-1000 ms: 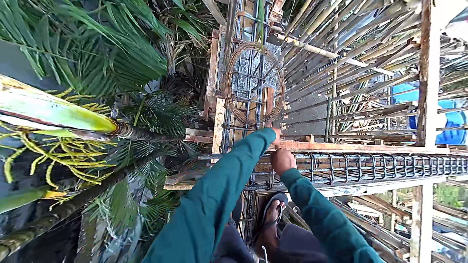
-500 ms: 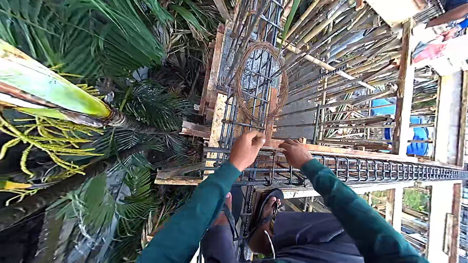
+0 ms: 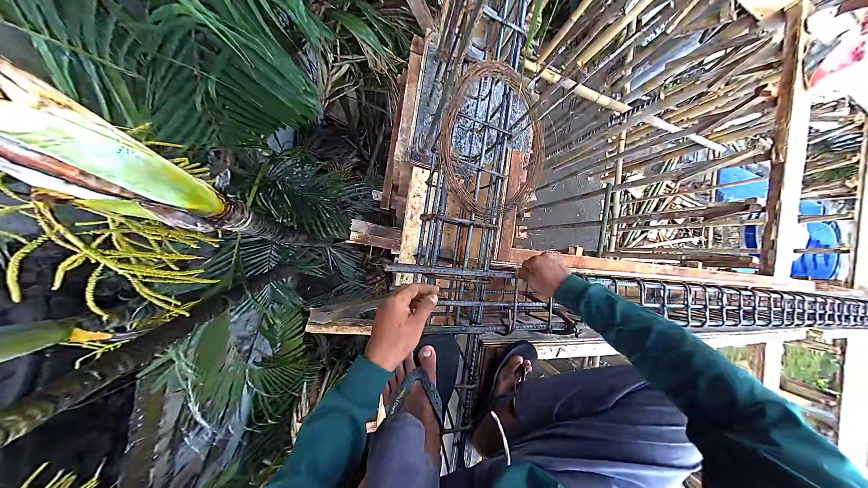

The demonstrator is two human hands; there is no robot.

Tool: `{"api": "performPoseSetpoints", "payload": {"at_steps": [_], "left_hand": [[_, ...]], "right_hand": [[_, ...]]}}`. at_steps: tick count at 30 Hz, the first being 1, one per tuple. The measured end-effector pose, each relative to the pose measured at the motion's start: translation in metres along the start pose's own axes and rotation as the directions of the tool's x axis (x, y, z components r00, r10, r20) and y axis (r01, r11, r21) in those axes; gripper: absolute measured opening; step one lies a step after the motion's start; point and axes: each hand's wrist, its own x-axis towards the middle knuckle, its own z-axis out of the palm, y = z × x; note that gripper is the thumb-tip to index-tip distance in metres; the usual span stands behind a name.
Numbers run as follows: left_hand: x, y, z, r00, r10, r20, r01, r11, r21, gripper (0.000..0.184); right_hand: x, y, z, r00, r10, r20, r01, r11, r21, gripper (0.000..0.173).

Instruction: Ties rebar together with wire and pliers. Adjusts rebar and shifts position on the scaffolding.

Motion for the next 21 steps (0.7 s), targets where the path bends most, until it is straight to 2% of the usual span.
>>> {"api": "performPoseSetpoints", "payload": {"at_steps": [3,5,7,8,10,11,13,15,17,19,20,21], "left_hand": [[0.001,0.007,0.008,0.999,-0.014,0.039,0.015,1.0,-0.006,0.021],[0.001,0.01,0.011,0.998,0.001,0.064,0.0,1.0,-0.023,0.021],[0.0,0.011,0.016,0.996,0.026,0.086,-0.021,0.998,-0.052,0.02],[-0.001,0.009,0.018,0.994,0.032,0.1,-0.026,0.998,-0.061,0.019],[0.001,0.006,0.023,0.991,0.034,0.133,-0.025,0.997,-0.067,0.019],[0.002,0.006,0.027,0.988,0.033,0.151,-0.022,0.997,-0.072,0.019],[0.005,0.01,0.035,0.981,0.019,0.191,-0.006,0.998,-0.07,0.02],[0.007,0.014,0.043,0.968,0.01,0.251,0.004,0.999,-0.053,0.02],[0.009,0.018,0.048,0.957,0.022,0.289,-0.011,0.999,-0.041,0.02],[0.011,0.021,0.051,0.949,0.035,0.314,-0.023,0.999,-0.041,0.022],[0.012,0.022,0.053,0.946,0.035,0.322,-0.024,0.999,-0.039,0.022],[0.014,0.024,0.055,0.943,0.035,0.33,-0.025,0.999,-0.035,0.022]], "right_hand": [[-0.005,0.004,-0.008,0.994,0.1,0.041,-0.105,0.986,0.131,0.037],[-0.036,0.019,-0.016,0.989,0.13,-0.065,-0.106,0.951,0.289,0.035],[-0.083,0.043,-0.011,0.934,0.313,-0.17,-0.198,0.853,0.483,0.032],[-0.106,0.056,0.0,0.886,0.439,-0.151,-0.283,0.768,0.574,0.032],[-0.143,0.076,0.039,0.788,0.615,0.017,-0.465,0.577,0.671,0.033],[-0.157,0.08,0.063,0.762,0.632,0.142,-0.544,0.504,0.671,0.034],[-0.168,0.076,0.111,0.745,0.577,0.336,-0.631,0.444,0.636,0.038],[-0.16,0.065,0.147,0.746,0.56,0.36,-0.629,0.415,0.657,0.055],[-0.141,0.054,0.161,0.726,0.617,0.305,-0.584,0.319,0.746,0.065],[-0.121,0.043,0.167,0.665,0.687,0.293,-0.536,0.167,0.828,0.058],[-0.112,0.039,0.17,0.641,0.721,0.264,-0.514,0.148,0.845,0.051],[-0.106,0.037,0.174,0.624,0.752,0.211,-0.508,0.185,0.841,0.045]]}}
